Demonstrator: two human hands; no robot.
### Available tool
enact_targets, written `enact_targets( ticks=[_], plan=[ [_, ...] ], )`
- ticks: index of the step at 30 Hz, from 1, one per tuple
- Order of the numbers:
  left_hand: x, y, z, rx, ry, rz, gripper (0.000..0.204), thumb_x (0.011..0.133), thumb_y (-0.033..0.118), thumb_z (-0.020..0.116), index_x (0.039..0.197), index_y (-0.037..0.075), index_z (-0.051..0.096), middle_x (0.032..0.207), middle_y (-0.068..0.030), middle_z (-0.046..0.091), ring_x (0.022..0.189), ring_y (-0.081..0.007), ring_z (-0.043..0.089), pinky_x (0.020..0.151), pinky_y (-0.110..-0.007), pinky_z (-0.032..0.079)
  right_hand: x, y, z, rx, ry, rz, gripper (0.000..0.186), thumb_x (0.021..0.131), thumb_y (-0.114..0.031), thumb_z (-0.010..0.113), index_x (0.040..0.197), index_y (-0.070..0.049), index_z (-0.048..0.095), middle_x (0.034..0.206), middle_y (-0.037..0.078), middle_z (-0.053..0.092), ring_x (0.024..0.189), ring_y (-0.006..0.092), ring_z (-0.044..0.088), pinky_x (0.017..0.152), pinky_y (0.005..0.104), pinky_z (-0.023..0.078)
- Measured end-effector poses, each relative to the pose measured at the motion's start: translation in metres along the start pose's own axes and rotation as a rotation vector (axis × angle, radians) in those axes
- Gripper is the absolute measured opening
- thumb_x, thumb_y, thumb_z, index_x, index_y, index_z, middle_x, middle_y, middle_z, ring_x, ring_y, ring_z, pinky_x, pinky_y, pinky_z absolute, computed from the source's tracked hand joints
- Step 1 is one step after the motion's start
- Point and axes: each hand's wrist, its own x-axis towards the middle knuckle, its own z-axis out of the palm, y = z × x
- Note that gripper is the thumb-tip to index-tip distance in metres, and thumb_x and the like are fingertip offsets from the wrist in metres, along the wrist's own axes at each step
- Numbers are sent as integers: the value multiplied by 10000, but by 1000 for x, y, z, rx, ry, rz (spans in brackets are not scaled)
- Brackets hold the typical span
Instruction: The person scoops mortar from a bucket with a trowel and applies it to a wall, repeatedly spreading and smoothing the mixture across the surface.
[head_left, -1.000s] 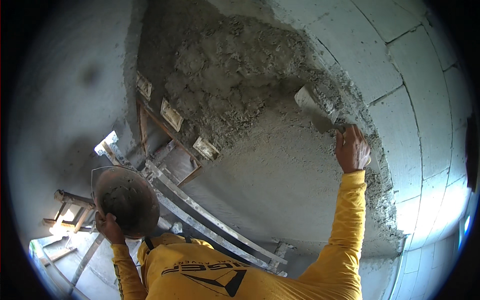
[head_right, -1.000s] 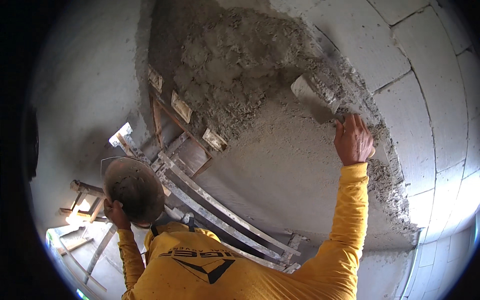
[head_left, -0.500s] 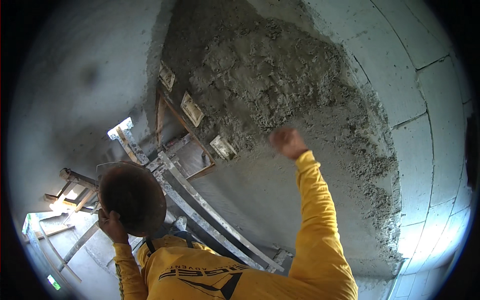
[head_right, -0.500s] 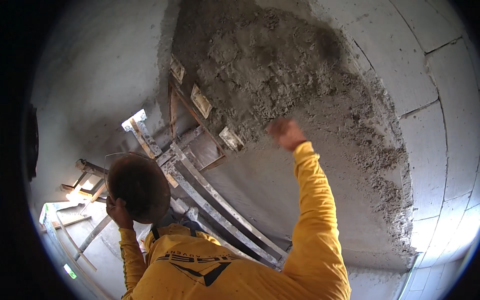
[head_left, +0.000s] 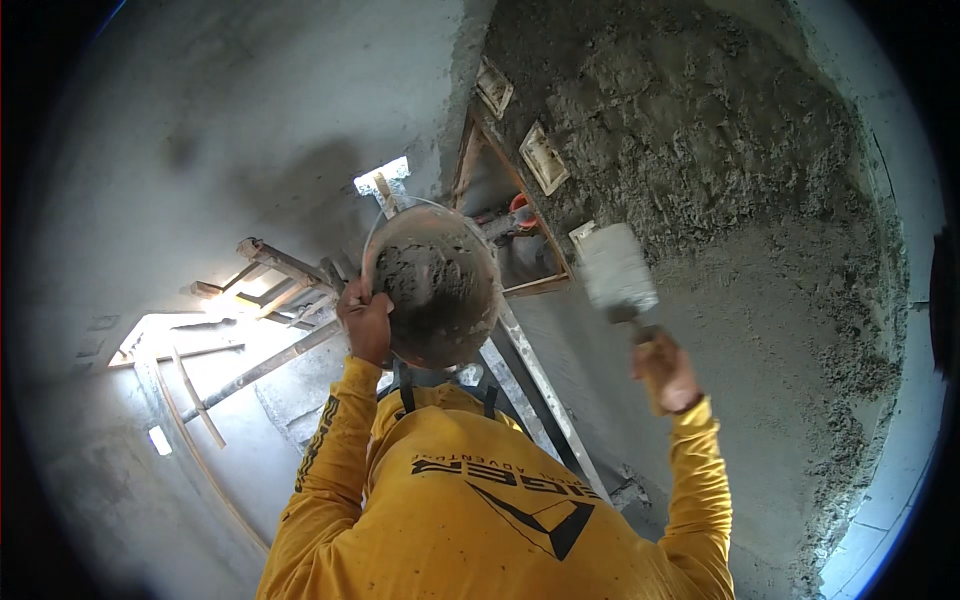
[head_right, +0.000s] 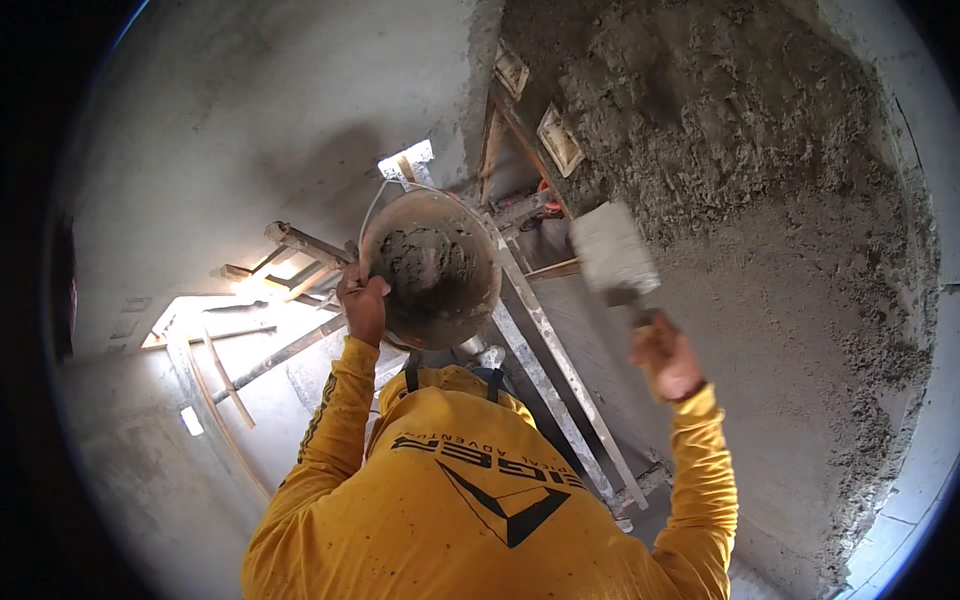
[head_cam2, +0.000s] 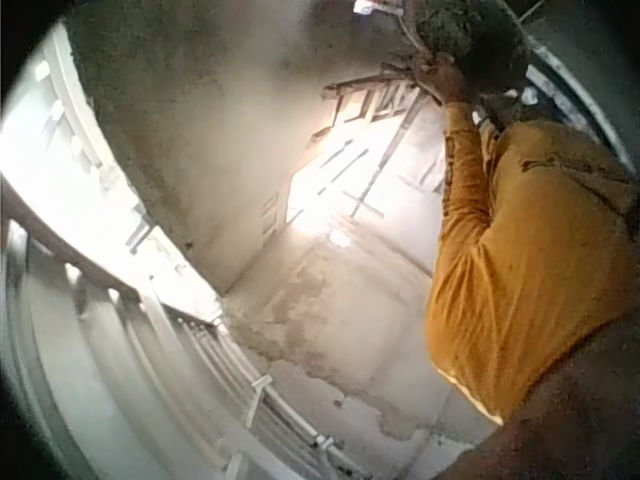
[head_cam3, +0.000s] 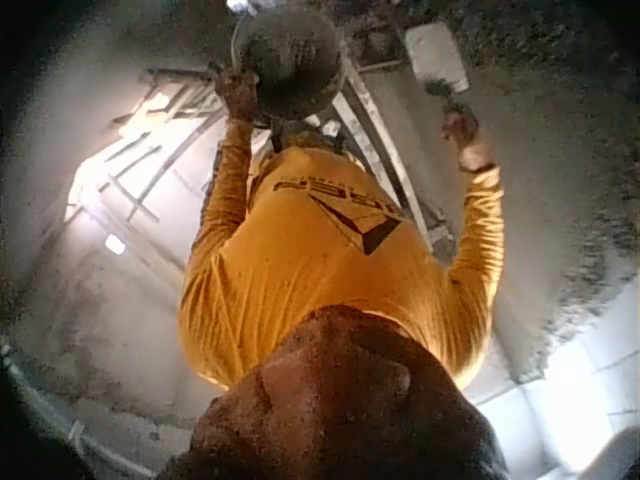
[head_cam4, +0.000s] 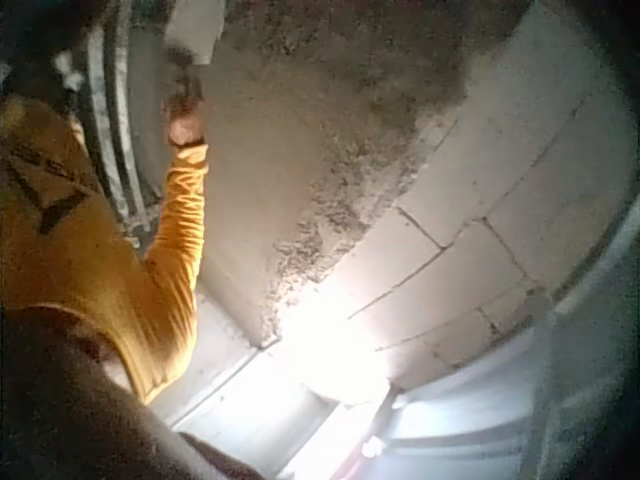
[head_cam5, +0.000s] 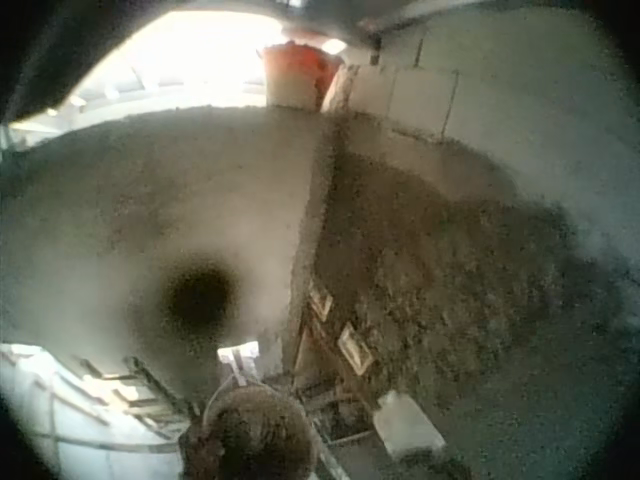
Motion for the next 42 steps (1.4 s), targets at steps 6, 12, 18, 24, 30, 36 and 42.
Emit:
enact_targets(
  ticks=[6, 12, 18, 24, 30, 36, 42],
  plan=[
    [-4, 21, 26, -90, -265, -45, 234, 732, -11, 593, 679, 57, 376, 653, 22, 329, 629, -90, 349, 546, -278, 302, 57, -29, 140, -1309, 52, -544, 350, 841, -135, 596, 1187, -91, 617, 1051, 85, 636, 947, 300, 646, 713, 426, 547],
    [-8, 52, 28, 25, -388, 47, 121, 756, -3, 587, 712, 22, 477, 617, 25, 388, 600, -65, 370, 524, -288, 331, 97, -9, 202, -1503, 139, -584, 346, 839, -176, 586, 1153, -39, 637, 1026, 67, 587, 984, 269, 604, 755, 431, 528],
    [2, 38, 24, -2, -285, 37, 152, 740, 14, 610, 704, 16, 462, 616, 7, 405, 601, -75, 373, 526, -296, 332, 77, -16, 193, -1472, -7, -449, 301, 843, -183, 585, 1100, -34, 637, 1015, 66, 596, 979, 251, 601, 781, 406, 514],
    [-4, 48, 31, -3, -305, 121, 177, 738, 13, 606, 692, 22, 435, 606, 2, 376, 595, -83, 367, 522, -305, 331, 92, -17, 233, -1533, 55, -551, 388, 828, -188, 609, 1168, -4, 642, 1051, 77, 583, 997, 270, 575, 806, 414, 498],
    [-3, 28, 14, 130, -272, 125, 225, 732, 17, 609, 669, 27, 394, 588, -32, 354, 571, -117, 354, 520, -324, 328, 95, -11, 227, -1469, -64, -565, 371, 831, -195, 631, 1137, 13, 660, 1099, 118, 593, 1044, 307, 590, 799, 434, 511],
    [-7, 66, 26, 118, -335, 168, 227, 731, 7, 606, 680, 22, 385, 604, -47, 340, 585, -113, 338, 522, -321, 325, 96, -14, 224, -1388, -54, -218, 315, 875, -119, 556, 1159, -2, 624, 1036, 147, 626, 887, 335, 679, 766, 418, 581],
    [-4, 59, 31, 57, -274, 192, 216, 736, -24, 580, 680, 19, 375, 614, -59, 336, 605, -96, 329, 518, -318, 316, 94, -21, 206, -1377, 83, -397, 449, 853, -137, 578, 1267, 35, 543, 1182, 177, 599, 984, 333, 662, 753, 421, 583]
  ],
)
